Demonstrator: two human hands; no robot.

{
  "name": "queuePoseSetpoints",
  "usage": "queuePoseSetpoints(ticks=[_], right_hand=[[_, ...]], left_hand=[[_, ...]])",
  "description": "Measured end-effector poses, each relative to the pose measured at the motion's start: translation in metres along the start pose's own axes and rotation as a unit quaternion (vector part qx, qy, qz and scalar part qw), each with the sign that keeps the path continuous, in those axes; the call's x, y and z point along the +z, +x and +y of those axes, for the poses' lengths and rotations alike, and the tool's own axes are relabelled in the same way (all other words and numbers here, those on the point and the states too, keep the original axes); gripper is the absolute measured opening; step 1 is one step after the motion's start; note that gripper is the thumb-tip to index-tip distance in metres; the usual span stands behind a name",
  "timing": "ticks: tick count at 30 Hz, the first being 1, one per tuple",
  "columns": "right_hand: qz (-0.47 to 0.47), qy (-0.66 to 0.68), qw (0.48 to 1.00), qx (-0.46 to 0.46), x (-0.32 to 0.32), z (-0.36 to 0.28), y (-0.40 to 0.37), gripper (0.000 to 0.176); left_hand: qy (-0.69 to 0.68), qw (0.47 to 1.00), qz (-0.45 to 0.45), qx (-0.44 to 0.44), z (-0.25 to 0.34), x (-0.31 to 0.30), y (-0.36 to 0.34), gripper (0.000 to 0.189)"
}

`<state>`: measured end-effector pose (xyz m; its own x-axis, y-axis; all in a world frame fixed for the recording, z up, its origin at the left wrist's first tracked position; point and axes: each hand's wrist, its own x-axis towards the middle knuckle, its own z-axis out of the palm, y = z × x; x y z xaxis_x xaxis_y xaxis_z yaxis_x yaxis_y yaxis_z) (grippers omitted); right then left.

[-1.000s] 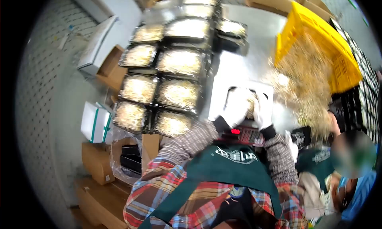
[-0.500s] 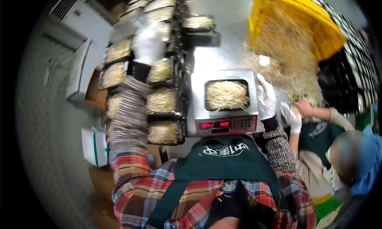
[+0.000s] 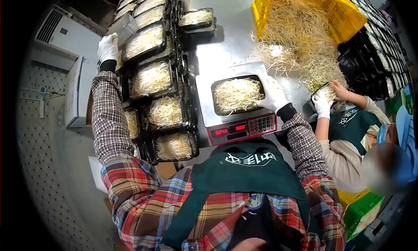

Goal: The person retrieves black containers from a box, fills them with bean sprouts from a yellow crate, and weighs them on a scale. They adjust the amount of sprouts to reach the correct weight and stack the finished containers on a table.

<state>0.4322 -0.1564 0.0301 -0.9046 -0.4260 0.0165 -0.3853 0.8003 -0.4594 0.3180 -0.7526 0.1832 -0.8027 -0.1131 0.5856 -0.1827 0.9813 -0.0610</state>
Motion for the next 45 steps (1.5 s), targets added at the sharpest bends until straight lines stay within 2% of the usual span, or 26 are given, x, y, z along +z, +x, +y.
queuePoseSetpoints(ticks=[4, 7, 10, 11, 14, 19, 22, 23, 24, 25, 26, 27, 28, 29, 30, 32, 33, 34, 36, 38, 39, 40, 41, 42, 44, 45], right_hand=[[0.011, 0.034, 0.998, -0.050, -0.017, -0.003, 0.001, 0.103], [0.026, 0.039, 0.997, -0.066, -0.038, -0.028, -0.007, 0.096], [-0.001, -0.006, 0.994, -0.114, -0.036, -0.072, -0.011, 0.102], [0.034, -0.043, 0.984, -0.167, -0.027, -0.081, -0.009, 0.105], [0.051, -0.066, 0.984, -0.160, 0.005, -0.091, 0.005, 0.106], [0.041, -0.086, 0.983, -0.159, 0.026, -0.088, 0.014, 0.100], [0.034, -0.039, 0.982, -0.181, 0.025, -0.079, 0.019, 0.099], [-0.012, 0.034, 0.986, -0.166, 0.010, -0.076, 0.018, 0.098], [-0.011, 0.017, 0.991, -0.129, -0.017, -0.079, 0.011, 0.093], [0.058, 0.116, 0.982, -0.139, -0.026, -0.064, 0.014, 0.088], [0.129, 0.212, 0.957, -0.151, -0.034, -0.051, 0.021, 0.083], [0.115, 0.452, 0.880, -0.088, -0.055, -0.056, 0.024, 0.079], [0.096, 0.664, 0.741, -0.022, -0.080, -0.066, 0.025, 0.076], [-0.002, 0.769, 0.635, -0.075, -0.094, -0.061, 0.020, 0.074], [-0.037, 0.774, 0.627, -0.080, -0.105, -0.064, 0.018, 0.073], [-0.035, 0.626, 0.779, -0.006, -0.116, -0.072, 0.012, 0.073], [-0.019, 0.570, 0.821, 0.016, -0.109, -0.066, 0.009, 0.071], [-0.015, 0.561, 0.827, 0.032, -0.108, -0.075, -0.002, 0.067], [-0.017, 0.559, 0.829, 0.004, -0.094, -0.071, -0.023, 0.060], [-0.035, 0.492, 0.870, -0.009, -0.060, -0.045, -0.040, 0.056], [-0.038, 0.514, 0.857, -0.007, -0.047, -0.040, -0.048, 0.051], [-0.017, 0.494, 0.869, -0.019, -0.037, -0.033, -0.052, 0.046], [0.004, 0.519, 0.854, 0.019, -0.025, -0.018, -0.056, 0.043], [0.024, 0.544, 0.837, 0.056, -0.014, -0.004, -0.058, 0.040], [0.087, 0.533, 0.836, 0.099, -0.009, 0.006, -0.047, 0.026], [0.111, 0.547, 0.821, 0.122, -0.007, 0.004, -0.040, 0.024]], left_hand=[[0.050, 0.999, -0.020, -0.010, -0.002, -0.005, 0.009, 0.018], [-0.009, 0.999, -0.040, -0.015, -0.001, -0.018, 0.009, 0.018], [-0.074, 0.996, -0.042, 0.001, -0.008, -0.018, 0.015, 0.017], [-0.078, 0.996, -0.023, 0.022, -0.011, -0.013, 0.018, 0.017], [0.031, 0.998, 0.051, 0.021, -0.001, -0.018, 0.026, 0.014], [0.011, 0.992, 0.119, 0.045, 0.019, -0.051, 0.020, 0.019], [0.064, 0.972, 0.199, 0.107, 0.058, -0.087, 0.011, 0.015], [-0.149, 0.957, 0.240, 0.067, 0.122, -0.137, -0.019, 0.016], [-0.183, 0.945, 0.246, 0.118, 0.135, -0.142, -0.024, 0.015], [-0.336, 0.924, 0.170, 0.067, 0.157, -0.148, -0.038, 0.011], [-0.083, 0.939, 0.251, 0.220, 0.162, -0.141, -0.046, 0.013], [-0.139, 0.922, 0.224, 0.285, 0.195, -0.155, -0.068, 0.014], [-0.148, 0.923, 0.170, 0.312, 0.228, -0.170, -0.097, 0.018], [-0.216, 0.909, 0.141, 0.329, 0.253, -0.175, -0.123, 0.021], [-0.282, 0.889, 0.110, 0.343, 0.279, -0.181, -0.148, 0.024], [-0.337, 0.884, -0.026, 0.324, 0.308, -0.173, -0.195, 0.027], [-0.286, 0.893, -0.072, 0.341, 0.318, -0.179, -0.208, 0.031], [-0.328, 0.873, -0.043, 0.359, 0.316, -0.175, -0.217, 0.048], [-0.393, 0.889, -0.069, 0.225, 0.309, -0.176, -0.231, 0.068], [-0.422, 0.901, -0.075, 0.067, 0.308, -0.163, -0.255, 0.083], [-0.409, 0.909, -0.082, 0.009, 0.312, -0.151, -0.266, 0.091], [-0.387, 0.919, -0.073, -0.025, 0.314, -0.137, -0.278, 0.089], [-0.366, 0.923, -0.101, -0.061, 0.315, -0.123, -0.288, 0.077], [-0.362, 0.927, -0.089, -0.044, 0.315, -0.118, -0.290, 0.051], [-0.540, 0.803, -0.207, -0.145, 0.321, -0.109, -0.292, 0.026], [-0.563, 0.796, -0.174, -0.135, 0.326, -0.102, -0.287, 0.018]])
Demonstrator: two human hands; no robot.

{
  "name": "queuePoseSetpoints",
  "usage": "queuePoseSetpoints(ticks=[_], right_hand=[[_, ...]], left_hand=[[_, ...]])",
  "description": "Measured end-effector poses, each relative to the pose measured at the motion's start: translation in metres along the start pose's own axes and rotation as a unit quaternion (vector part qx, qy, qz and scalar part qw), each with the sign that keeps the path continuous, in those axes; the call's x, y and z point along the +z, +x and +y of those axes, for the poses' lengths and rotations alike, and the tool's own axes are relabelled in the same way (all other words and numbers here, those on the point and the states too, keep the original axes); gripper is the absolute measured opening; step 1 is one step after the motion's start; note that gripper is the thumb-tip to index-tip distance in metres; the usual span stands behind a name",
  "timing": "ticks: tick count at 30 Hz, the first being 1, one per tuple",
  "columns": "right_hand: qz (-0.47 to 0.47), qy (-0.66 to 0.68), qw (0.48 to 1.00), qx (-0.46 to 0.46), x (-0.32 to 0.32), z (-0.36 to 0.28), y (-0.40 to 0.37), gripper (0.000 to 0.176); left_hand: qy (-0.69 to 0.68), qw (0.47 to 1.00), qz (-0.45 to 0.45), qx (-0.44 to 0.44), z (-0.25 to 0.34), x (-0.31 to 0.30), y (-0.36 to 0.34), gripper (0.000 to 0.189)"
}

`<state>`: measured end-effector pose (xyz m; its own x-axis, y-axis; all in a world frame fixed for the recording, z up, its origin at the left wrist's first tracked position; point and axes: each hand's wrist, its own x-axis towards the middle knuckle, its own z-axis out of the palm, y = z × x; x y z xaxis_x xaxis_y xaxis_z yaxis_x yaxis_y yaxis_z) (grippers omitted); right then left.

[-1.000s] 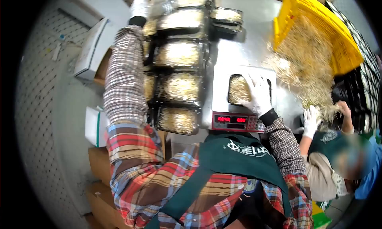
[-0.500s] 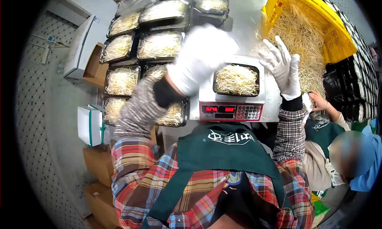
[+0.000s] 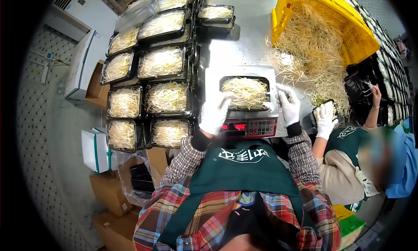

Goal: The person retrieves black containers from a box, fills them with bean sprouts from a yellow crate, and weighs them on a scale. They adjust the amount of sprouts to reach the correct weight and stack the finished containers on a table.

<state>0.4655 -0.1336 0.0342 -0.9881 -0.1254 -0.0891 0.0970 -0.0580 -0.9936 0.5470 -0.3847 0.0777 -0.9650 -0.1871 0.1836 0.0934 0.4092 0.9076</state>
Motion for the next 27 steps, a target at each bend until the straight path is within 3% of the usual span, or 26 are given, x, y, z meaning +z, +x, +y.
queuePoseSetpoints(ticks=[2, 3, 4, 5, 7, 8, 9, 11, 14, 16, 19, 20, 27], right_hand=[[0.017, -0.001, 1.000, -0.002, 0.003, 0.014, 0.025, 0.023], [0.040, -0.015, 0.997, -0.066, 0.008, 0.032, 0.040, 0.023], [0.052, 0.018, 0.998, -0.040, 0.014, 0.033, 0.049, 0.023], [0.065, 0.051, 0.997, -0.014, 0.020, 0.036, 0.056, 0.022], [0.077, 0.080, 0.994, -0.016, 0.032, 0.045, 0.064, 0.021], [0.090, 0.028, 0.995, -0.028, 0.035, 0.047, 0.064, 0.021], [0.076, 0.012, 0.997, -0.026, 0.037, 0.047, 0.067, 0.019], [0.100, -0.008, 0.994, -0.030, 0.044, 0.051, 0.066, 0.024], [0.101, -0.051, 0.993, -0.036, 0.047, 0.034, 0.063, 0.028], [0.168, -0.086, 0.981, -0.046, 0.051, 0.047, 0.065, 0.035], [0.047, -0.136, 0.985, 0.096, 0.030, 0.051, 0.075, 0.028], [0.047, -0.030, 0.991, 0.118, 0.030, 0.067, 0.081, 0.025], [0.069, 0.060, 0.993, 0.081, 0.032, 0.098, 0.089, 0.016]], left_hand=[[0.083, 0.992, 0.071, 0.067, -0.004, 0.005, 0.023, 0.017], [0.085, 0.988, 0.092, 0.085, -0.001, 0.005, 0.035, 0.016], [0.172, 0.976, 0.106, 0.088, -0.006, 0.006, 0.046, 0.019], [0.271, 0.938, 0.147, 0.156, -0.010, 0.010, 0.057, 0.021], [0.298, 0.922, 0.117, 0.216, 0.016, 0.012, 0.061, 0.027], [0.345, 0.894, 0.090, 0.273, 0.006, 0.021, 0.057, 0.032], [0.447, 0.855, 0.073, 0.254, 0.016, 0.030, 0.054, 0.040], [0.484, 0.852, -0.017, 0.197, 0.003, 0.045, 0.053, 0.045], [0.416, 0.898, -0.115, 0.082, -0.035, 0.060, 0.066, 0.045], [0.437, 0.886, -0.105, 0.112, -0.040, 0.061, 0.069, 0.046], [0.464, 0.871, -0.120, 0.106, -0.040, 0.061, 0.071, 0.046], [0.474, 0.866, -0.123, 0.103, -0.036, 0.060, 0.071, 0.046], [0.495, 0.856, -0.101, 0.112, -0.039, 0.062, 0.076, 0.044]])
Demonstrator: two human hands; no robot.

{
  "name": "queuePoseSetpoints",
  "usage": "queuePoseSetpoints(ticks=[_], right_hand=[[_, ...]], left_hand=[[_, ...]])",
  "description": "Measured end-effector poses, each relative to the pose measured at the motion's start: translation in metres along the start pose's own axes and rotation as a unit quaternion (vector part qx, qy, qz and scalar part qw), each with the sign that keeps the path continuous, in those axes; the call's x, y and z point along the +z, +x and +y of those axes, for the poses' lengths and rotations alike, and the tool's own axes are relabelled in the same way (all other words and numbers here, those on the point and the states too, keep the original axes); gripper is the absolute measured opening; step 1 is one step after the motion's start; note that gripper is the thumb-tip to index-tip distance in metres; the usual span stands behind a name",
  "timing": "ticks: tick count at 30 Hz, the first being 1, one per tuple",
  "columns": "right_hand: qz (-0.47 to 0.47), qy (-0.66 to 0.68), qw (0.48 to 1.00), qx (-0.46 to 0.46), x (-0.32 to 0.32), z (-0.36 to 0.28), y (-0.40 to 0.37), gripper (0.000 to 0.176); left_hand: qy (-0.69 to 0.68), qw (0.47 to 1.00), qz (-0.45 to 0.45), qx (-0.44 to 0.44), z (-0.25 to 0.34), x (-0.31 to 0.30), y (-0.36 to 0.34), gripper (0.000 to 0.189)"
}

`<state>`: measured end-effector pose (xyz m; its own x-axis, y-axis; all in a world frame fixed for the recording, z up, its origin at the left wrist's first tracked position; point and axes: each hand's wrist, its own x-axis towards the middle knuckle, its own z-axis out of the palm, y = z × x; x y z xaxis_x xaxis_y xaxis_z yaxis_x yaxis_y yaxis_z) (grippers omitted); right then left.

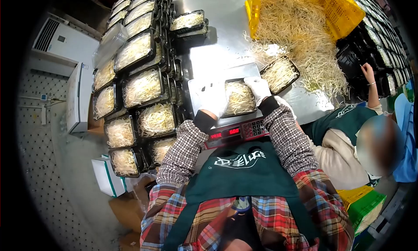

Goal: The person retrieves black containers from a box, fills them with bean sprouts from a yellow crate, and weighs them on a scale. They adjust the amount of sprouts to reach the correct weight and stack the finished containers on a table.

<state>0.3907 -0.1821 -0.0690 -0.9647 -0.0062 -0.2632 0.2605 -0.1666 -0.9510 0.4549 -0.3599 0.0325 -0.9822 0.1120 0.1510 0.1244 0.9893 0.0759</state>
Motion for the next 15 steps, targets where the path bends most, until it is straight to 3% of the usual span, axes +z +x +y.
queuePoseSetpoints(ticks=[4, 9, 12, 15], right_hand=[[-0.006, 0.041, 0.998, 0.039, 0.004, -0.027, -0.023, 0.013], [-0.021, 0.059, 0.997, 0.047, 0.003, -0.031, -0.025, 0.012], [-0.003, 0.074, 0.995, 0.059, 0.006, -0.030, -0.026, 0.012], [-0.008, 0.077, 0.996, 0.054, 0.004, -0.025, -0.024, 0.011]], left_hand=[[0.024, 0.998, 0.050, 0.030, 0.000, -0.012, 0.000, 0.044], [-0.096, 0.994, 0.004, 0.051, 0.002, -0.024, 0.001, 0.058], [-0.101, 0.993, -0.037, 0.051, -0.004, -0.009, -0.003, 0.072], [-0.105, 0.992, -0.059, 0.049, -0.010, -0.005, -0.001, 0.075]])
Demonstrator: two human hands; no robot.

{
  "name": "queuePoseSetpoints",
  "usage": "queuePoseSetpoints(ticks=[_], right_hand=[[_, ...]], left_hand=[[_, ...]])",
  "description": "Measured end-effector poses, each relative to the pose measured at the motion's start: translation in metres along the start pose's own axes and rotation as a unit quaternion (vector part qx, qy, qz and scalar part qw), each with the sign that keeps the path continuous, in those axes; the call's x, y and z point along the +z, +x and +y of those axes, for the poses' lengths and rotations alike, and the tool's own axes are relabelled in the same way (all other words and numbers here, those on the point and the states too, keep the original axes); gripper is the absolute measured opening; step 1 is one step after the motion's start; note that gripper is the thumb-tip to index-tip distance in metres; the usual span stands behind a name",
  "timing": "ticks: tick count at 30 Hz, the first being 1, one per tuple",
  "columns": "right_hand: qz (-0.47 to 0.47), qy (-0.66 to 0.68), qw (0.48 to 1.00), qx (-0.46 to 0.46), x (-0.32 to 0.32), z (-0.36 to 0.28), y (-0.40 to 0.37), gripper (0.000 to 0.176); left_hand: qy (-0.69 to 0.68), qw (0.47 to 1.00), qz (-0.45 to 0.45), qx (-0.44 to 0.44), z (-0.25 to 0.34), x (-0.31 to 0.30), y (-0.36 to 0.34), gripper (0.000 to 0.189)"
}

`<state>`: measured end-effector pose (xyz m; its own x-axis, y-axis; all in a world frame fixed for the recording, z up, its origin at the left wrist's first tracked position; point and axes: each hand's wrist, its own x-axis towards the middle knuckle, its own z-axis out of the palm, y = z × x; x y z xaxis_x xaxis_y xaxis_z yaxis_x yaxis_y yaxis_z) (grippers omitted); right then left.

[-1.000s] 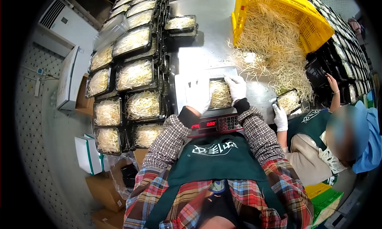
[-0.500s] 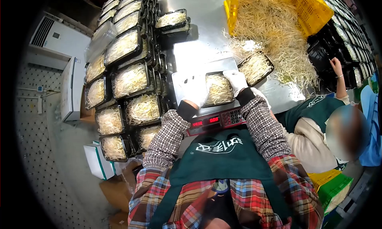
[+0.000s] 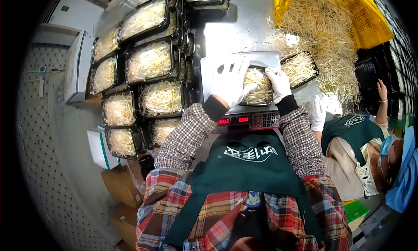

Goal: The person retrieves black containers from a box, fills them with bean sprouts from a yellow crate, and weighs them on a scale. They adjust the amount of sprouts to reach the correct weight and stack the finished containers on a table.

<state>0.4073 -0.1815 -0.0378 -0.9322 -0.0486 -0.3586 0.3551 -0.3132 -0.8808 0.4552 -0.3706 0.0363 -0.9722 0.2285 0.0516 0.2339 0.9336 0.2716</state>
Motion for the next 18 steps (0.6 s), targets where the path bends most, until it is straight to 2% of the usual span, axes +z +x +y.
queuePoseSetpoints(ticks=[1, 3, 5, 6, 7, 9, 11, 15, 16, 17, 18], right_hand=[[-0.008, -0.002, 1.000, 0.017, -0.002, 0.000, 0.002, 0.011], [-0.054, 0.003, 0.997, 0.062, -0.008, -0.009, 0.003, 0.012], [-0.034, -0.046, 0.998, 0.023, -0.004, -0.011, -0.001, 0.012], [-0.018, -0.069, 0.997, 0.002, -0.001, -0.011, -0.004, 0.013], [0.000, -0.091, 0.996, -0.018, 0.001, -0.010, -0.006, 0.014], [0.014, -0.120, 0.991, -0.051, 0.006, -0.009, -0.011, 0.018], [0.023, -0.135, 0.985, -0.104, 0.015, -0.013, -0.020, 0.020], [0.032, -0.219, 0.969, -0.111, 0.019, -0.026, -0.028, 0.022], [0.032, -0.332, 0.930, -0.153, 0.012, -0.022, -0.023, 0.024], [0.032, -0.439, 0.877, -0.192, 0.005, -0.018, -0.018, 0.026], [0.037, -0.479, 0.839, -0.255, 0.008, -0.026, -0.020, 0.033]], left_hand=[[-0.003, 1.000, -0.010, -0.003, 0.000, -0.004, 0.001, 0.074], [-0.008, 0.999, 0.045, 0.019, -0.002, -0.005, -0.002, 0.066], [-0.060, 0.989, 0.128, 0.036, -0.018, 0.009, 0.000, 0.056], [-0.034, 0.982, 0.185, -0.002, -0.013, -0.012, -0.003, 0.049], [-0.004, 0.981, 0.193, -0.030, -0.028, -0.001, -0.005, 0.042], [-0.073, 0.971, 0.208, -0.097, -0.040, -0.005, -0.007, 0.035], [-0.190, 0.955, 0.190, -0.121, -0.060, 0.012, -0.009, 0.032], [-0.317, 0.913, 0.192, -0.172, -0.069, 0.035, -0.012, 0.029], [-0.348, 0.903, 0.127, -0.217, -0.068, 0.030, -0.014, 0.030], [-0.376, 0.888, 0.135, -0.229, -0.068, 0.033, -0.015, 0.029], [-0.418, 0.864, 0.153, -0.236, -0.061, 0.027, -0.017, 0.028]])
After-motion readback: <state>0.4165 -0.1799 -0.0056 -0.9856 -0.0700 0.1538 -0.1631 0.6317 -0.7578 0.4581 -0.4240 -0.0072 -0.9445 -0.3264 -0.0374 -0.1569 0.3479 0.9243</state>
